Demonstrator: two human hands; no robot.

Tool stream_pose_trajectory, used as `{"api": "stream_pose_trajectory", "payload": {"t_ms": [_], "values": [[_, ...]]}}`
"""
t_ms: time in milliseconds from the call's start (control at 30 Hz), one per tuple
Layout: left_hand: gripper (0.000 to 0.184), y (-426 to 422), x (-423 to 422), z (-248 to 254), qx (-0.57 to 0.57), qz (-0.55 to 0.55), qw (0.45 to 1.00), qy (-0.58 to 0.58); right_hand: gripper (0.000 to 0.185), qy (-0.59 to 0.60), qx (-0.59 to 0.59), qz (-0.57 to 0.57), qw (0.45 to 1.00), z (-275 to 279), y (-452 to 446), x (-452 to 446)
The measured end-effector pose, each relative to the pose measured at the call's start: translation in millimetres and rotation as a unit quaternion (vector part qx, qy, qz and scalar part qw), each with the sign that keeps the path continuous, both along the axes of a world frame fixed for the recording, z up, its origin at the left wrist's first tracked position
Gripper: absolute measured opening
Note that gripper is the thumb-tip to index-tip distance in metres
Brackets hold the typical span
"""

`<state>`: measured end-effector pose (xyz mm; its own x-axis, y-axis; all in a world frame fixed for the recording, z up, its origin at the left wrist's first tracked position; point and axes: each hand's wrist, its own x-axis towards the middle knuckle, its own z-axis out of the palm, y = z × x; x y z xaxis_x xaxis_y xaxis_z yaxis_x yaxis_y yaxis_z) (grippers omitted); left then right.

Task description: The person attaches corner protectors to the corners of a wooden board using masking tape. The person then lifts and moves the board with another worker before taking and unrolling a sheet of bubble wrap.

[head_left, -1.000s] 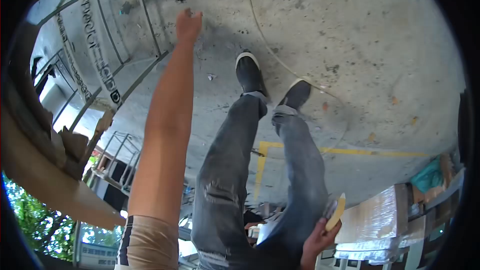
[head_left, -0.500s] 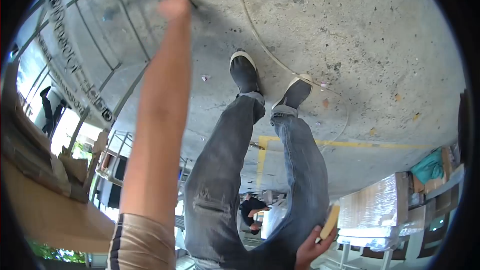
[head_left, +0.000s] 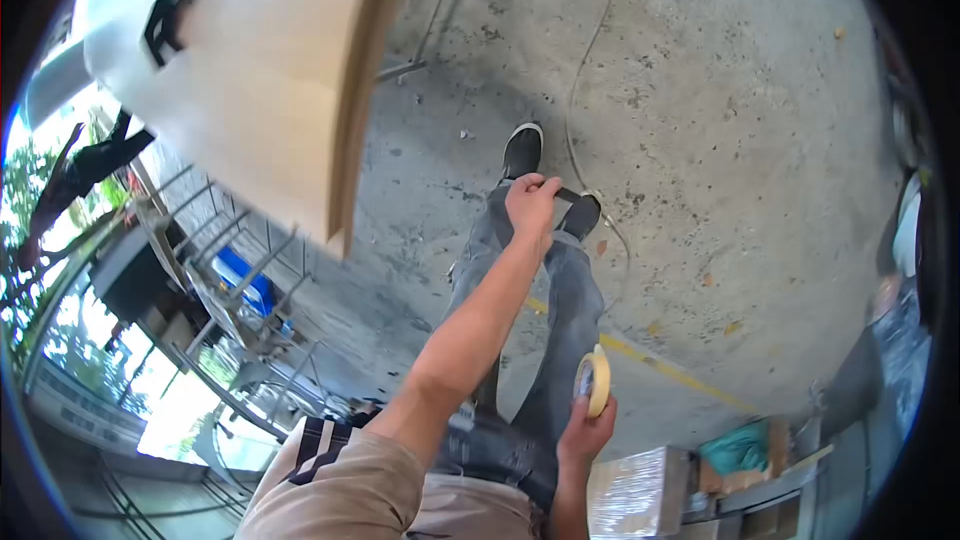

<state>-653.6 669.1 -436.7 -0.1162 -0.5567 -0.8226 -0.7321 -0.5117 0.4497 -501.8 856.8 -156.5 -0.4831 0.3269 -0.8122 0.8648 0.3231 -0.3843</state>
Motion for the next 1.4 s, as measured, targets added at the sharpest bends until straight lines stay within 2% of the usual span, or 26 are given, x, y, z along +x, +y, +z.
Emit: {"api": "stream_pose_trajectory", "payload": {"t_ms": [100,133,200,267,333,433,533,600,733,833,967,1100,1200,1333,1400], "values": [[0.027,-19.4,31.8,62.1,0.021,0.018,0.998,0.056,0.030,0.072,0.003,-0.035,0.997,28.2,30.7,-21.7],[0.031,-28.1,45.6,81.8,0.021,0.032,0.997,0.072,0.031,0.119,0.055,0.003,0.991,31.5,41.1,-27.0],[0.040,-38.5,54.2,152.3,0.038,0.165,0.971,0.168,0.033,0.125,0.066,0.005,0.990,47.5,65.0,-33.4],[0.045,-66.9,79.1,210.7,0.064,0.155,0.969,0.184,0.035,0.145,0.082,0.005,0.986,67.8,76.4,-31.3],[0.057,-84.6,110.7,236.6,0.056,0.212,0.922,0.318,0.036,0.162,0.093,0.038,0.982,86.4,94.0,-23.3],[0.061,-114.6,118.6,288.1,0.069,0.259,0.894,0.359,0.034,0.194,0.097,0.046,0.975,100.8,109.3,-11.6],[0.060,-134.3,129.8,288.0,0.048,0.250,0.872,0.419,0.031,0.182,0.080,0.074,0.977,115.2,105.8,-17.6],[0.059,-140.6,116.7,282.1,0.044,0.287,0.845,0.450,0.029,0.199,0.051,0.063,0.977,112.5,90.2,-25.1],[0.054,-145.0,84.1,260.8,0.037,0.366,0.785,0.498,0.026,0.180,-0.022,0.153,0.971,128.7,52.9,-44.3],[0.055,-137.9,65.1,240.4,0.008,0.398,0.799,0.451,0.025,0.162,-0.045,0.179,0.969,125.3,52.9,-36.0],[0.051,-141.2,48.4,221.3,0.014,0.444,0.765,0.467,0.028,0.154,-0.048,0.174,0.971,124.5,46.4,-28.5],[0.046,-140.2,35.1,228.6,0.053,0.489,0.734,0.468,0.028,0.149,-0.057,0.152,0.975,122.7,48.2,-21.4],[0.044,-140.4,24.1,234.0,0.010,0.482,0.752,0.450,0.028,0.145,-0.061,0.157,0.975,118.3,51.3,-17.0],[0.041,-128.7,-1.0,229.9,-0.114,0.490,0.747,0.435,0.029,0.133,-0.069,0.144,0.978,114.1,58.7,-6.3],[0.043,-124.4,-5.8,224.7,-0.170,0.460,0.753,0.439,0.029,0.135,-0.076,0.139,0.978,112.0,58.5,-6.4]]}}
